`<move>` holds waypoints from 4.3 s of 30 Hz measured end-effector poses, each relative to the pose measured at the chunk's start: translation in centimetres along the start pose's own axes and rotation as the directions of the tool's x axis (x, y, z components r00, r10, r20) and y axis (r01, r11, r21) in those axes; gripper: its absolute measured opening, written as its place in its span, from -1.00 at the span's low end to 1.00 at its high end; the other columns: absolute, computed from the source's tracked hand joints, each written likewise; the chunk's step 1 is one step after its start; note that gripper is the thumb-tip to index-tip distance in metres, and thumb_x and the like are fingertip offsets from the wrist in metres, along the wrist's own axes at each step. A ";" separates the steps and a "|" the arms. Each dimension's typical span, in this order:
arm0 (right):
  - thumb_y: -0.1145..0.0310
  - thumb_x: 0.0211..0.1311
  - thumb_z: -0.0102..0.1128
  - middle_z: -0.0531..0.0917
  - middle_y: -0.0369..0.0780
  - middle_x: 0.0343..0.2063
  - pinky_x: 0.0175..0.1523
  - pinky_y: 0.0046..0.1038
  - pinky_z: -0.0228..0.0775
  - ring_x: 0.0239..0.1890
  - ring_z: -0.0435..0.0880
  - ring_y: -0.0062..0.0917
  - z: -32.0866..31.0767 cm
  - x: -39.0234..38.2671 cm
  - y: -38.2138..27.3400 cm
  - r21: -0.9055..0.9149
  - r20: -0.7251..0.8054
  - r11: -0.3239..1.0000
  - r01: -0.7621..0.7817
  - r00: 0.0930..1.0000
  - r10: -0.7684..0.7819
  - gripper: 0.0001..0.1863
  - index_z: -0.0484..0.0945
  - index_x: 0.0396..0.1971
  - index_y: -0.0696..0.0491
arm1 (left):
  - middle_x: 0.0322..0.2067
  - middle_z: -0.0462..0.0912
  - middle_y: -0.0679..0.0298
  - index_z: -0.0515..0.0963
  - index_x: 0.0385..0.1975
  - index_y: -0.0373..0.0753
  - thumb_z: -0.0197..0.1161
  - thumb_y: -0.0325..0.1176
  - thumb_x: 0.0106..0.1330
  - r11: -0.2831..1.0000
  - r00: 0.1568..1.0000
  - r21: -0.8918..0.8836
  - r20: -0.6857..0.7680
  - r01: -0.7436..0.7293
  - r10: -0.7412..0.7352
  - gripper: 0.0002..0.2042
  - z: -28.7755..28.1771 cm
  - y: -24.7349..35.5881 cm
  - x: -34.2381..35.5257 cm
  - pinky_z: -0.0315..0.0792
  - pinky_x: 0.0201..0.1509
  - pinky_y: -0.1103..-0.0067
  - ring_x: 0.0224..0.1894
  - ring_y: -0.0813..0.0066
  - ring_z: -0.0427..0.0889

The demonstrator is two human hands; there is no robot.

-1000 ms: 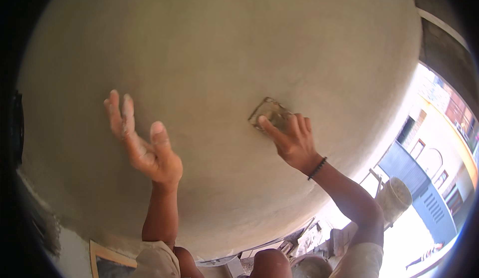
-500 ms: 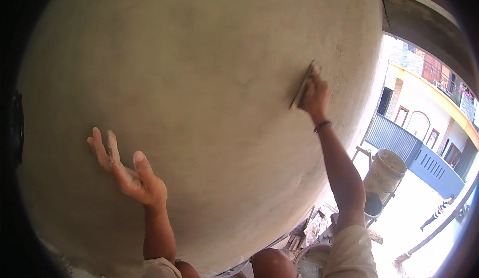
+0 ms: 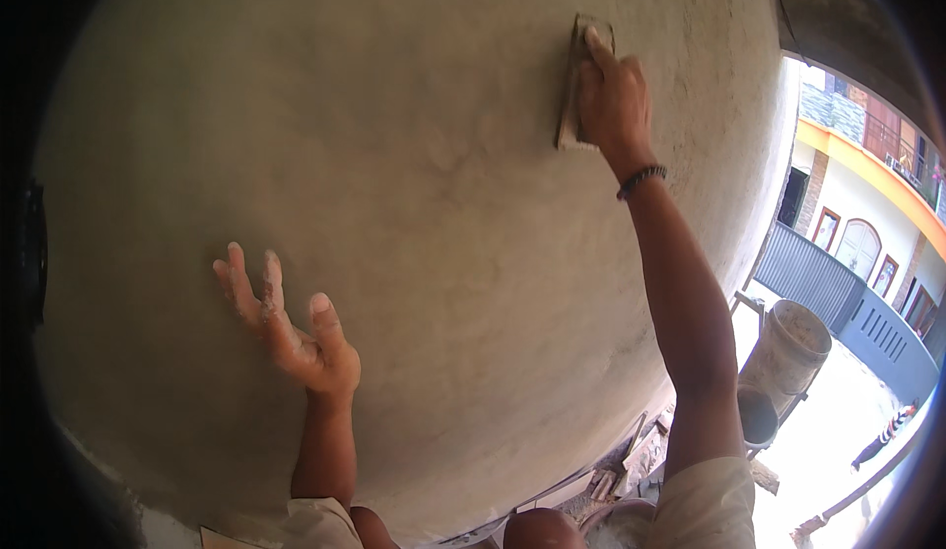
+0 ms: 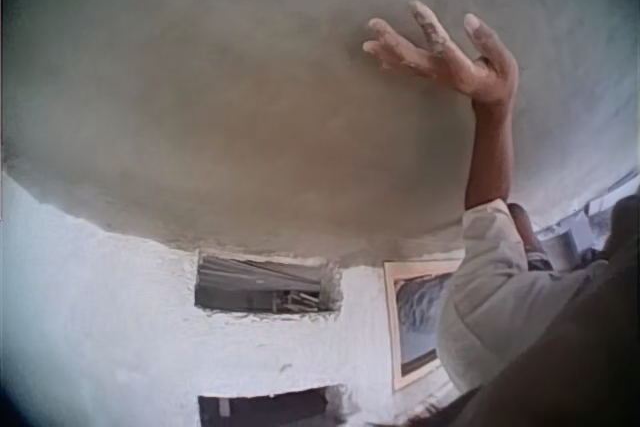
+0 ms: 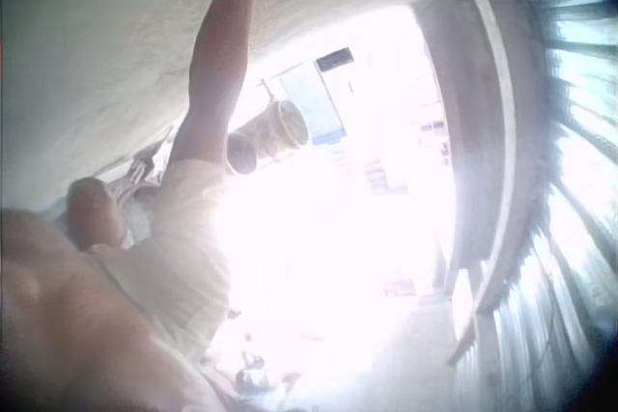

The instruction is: The person uses a wooden float to smooth the surface of a wet plaster wall while standing on a wooden scaffold.

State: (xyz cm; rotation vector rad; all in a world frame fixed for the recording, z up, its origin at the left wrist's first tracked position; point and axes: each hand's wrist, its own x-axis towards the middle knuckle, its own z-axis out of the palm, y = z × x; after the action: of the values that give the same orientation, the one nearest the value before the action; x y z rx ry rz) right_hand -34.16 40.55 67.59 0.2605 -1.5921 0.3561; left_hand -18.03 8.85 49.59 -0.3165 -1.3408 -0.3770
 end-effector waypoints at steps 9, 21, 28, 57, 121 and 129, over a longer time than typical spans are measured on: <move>0.44 0.19 0.16 0.42 -0.17 -0.32 -0.26 -0.32 0.27 -0.38 0.44 -0.38 -2.3 -10.0 -13.5 0.197 0.074 0.827 0.526 0.833 -0.548 -0.52 0.52 0.15 -0.14 | 0.35 0.12 -0.25 0.36 0.21 -0.38 0.01 -0.30 0.40 0.986 0.997 0.159 0.054 -0.057 0.049 -0.57 0.7 -1.4 -1.7 -0.14 0.40 -0.16 0.45 -0.31 -0.08; 0.36 0.30 0.06 0.62 -0.08 -0.47 -0.26 -0.35 0.47 -0.39 0.60 -0.44 1.4 5.8 1.1 0.094 -0.054 0.994 0.061 0.997 -0.056 -0.57 0.55 0.18 -0.11 | 0.33 0.18 -0.21 0.44 0.10 -0.38 0.03 -0.30 0.40 1.000 1.000 0.005 0.001 -0.031 0.031 -0.63 0.6 -1.4 -1.9 -0.18 0.41 -0.15 0.43 -0.34 -0.01; 0.47 0.22 0.12 0.40 -0.17 -0.49 -0.37 -0.41 0.41 -0.48 0.44 -0.43 -1.2 -7.0 -12.7 0.205 -0.005 0.886 0.417 0.905 -0.425 -0.53 0.54 0.18 0.01 | 0.31 0.25 -0.19 0.47 0.10 -0.31 0.02 -0.30 0.41 0.999 0.999 0.011 0.015 -0.044 0.044 -0.65 -0.2 -2.4 -3.0 -0.27 0.45 -0.08 0.43 -0.34 0.01; 0.45 0.22 0.15 0.45 -0.12 -0.46 -0.32 -0.27 0.47 -0.53 0.53 -0.32 -1.9 -2.5 -14.9 0.083 0.030 0.858 0.506 0.860 -0.510 -0.53 0.55 0.17 -0.11 | 0.30 0.25 -0.16 0.53 0.10 -0.20 0.14 -0.37 0.25 0.940 0.992 -0.318 -0.006 0.119 -0.128 -0.61 -1.0 -0.5 -1.2 -0.32 0.43 -0.10 0.45 -0.31 -0.04; 0.43 0.21 0.17 0.44 -0.12 -0.52 -0.43 -0.34 0.35 -0.56 0.46 -0.39 -1.6 -3.7 -12.2 0.121 -0.059 0.952 0.282 0.959 -0.276 -0.58 0.60 0.10 -0.02 | 0.25 0.31 -0.27 0.44 0.12 -0.29 -0.04 -0.37 0.43 0.999 0.998 -0.034 -0.058 -0.032 0.030 -0.68 0.7 -1.8 -2.5 -0.37 0.46 -0.05 0.43 -0.32 0.02; 0.52 0.00 0.26 0.40 -0.24 -0.38 -0.28 -0.38 0.23 -0.38 0.40 -0.43 -3.2 -18.9 -13.3 0.283 0.167 0.773 0.568 0.764 -0.623 -0.38 0.56 0.17 -0.17 | 0.25 0.30 -0.28 0.44 0.11 -0.31 -0.09 -0.39 0.44 0.997 0.997 -0.016 0.011 -0.076 0.076 -0.68 0.1 -2.1 -3.6 -0.26 0.46 -0.06 0.42 -0.33 0.04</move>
State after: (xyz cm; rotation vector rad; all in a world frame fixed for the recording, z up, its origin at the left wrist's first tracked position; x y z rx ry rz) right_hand -25.14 28.55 49.68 0.9996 -1.6184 -0.0152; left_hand -19.68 7.28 46.11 -0.3819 -1.3339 -0.3224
